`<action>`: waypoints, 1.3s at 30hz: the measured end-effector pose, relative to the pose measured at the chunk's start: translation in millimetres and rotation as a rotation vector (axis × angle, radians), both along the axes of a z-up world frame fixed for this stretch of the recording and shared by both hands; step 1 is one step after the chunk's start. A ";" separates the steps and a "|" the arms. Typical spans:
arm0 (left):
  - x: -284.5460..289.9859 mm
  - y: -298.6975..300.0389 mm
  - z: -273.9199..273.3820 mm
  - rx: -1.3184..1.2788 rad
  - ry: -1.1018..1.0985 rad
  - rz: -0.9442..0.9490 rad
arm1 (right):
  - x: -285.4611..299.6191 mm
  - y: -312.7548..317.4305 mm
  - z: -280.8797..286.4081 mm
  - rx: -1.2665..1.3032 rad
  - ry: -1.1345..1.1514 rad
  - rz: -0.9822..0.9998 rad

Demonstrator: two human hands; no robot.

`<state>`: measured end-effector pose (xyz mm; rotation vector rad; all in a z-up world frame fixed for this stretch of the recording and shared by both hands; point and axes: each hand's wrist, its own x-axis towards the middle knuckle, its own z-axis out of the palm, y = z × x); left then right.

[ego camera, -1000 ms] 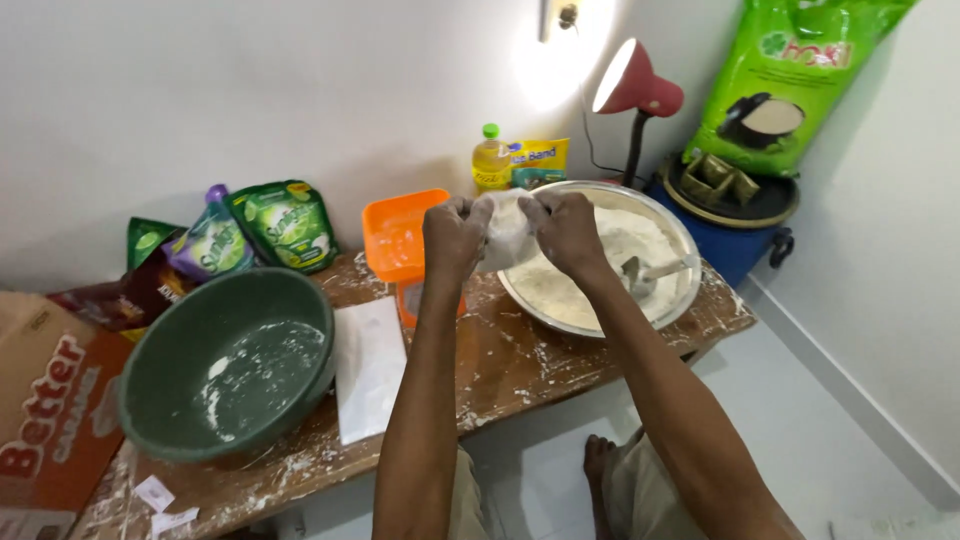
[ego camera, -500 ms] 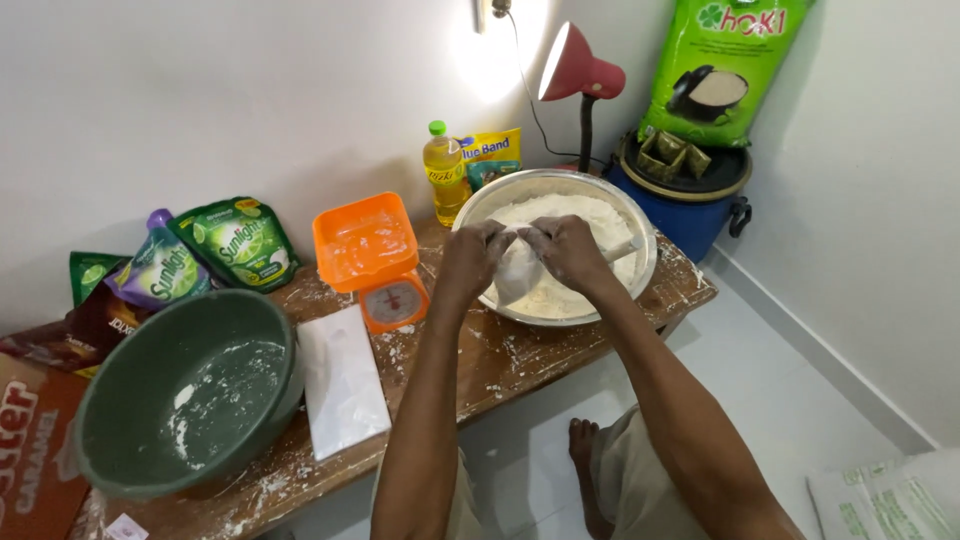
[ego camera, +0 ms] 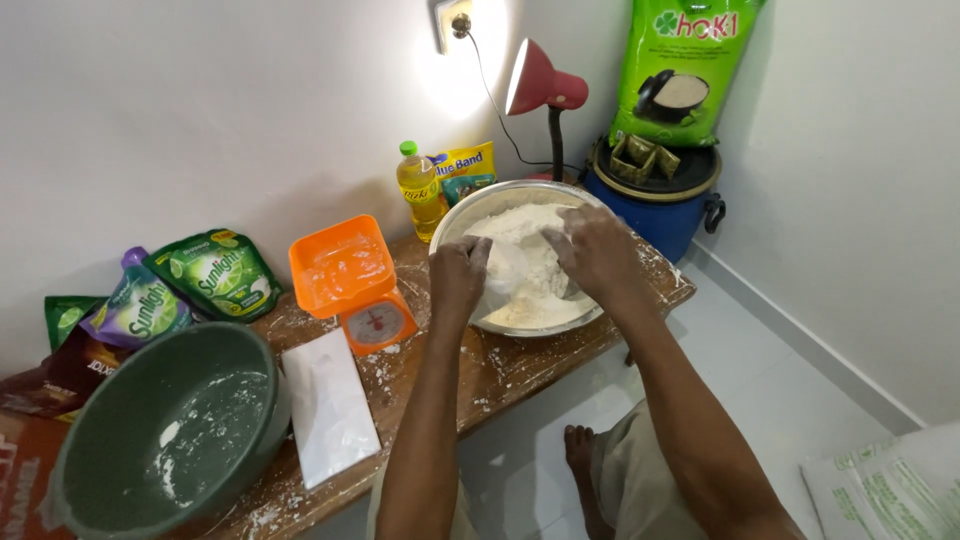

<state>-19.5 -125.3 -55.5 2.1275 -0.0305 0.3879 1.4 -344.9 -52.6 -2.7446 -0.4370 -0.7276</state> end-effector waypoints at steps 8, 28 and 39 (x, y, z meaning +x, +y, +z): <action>2.8 4.3 -9.2 0.022 -0.006 0.098 | -33.6 21.9 9.3 -0.501 0.180 -0.242; 16.8 -10.9 -31.0 0.019 0.054 0.116 | -15.4 -41.0 -0.8 -0.332 0.446 -0.321; 20.3 -16.9 -37.3 0.038 0.074 0.096 | -13.0 -37.6 8.6 -0.088 0.714 -0.258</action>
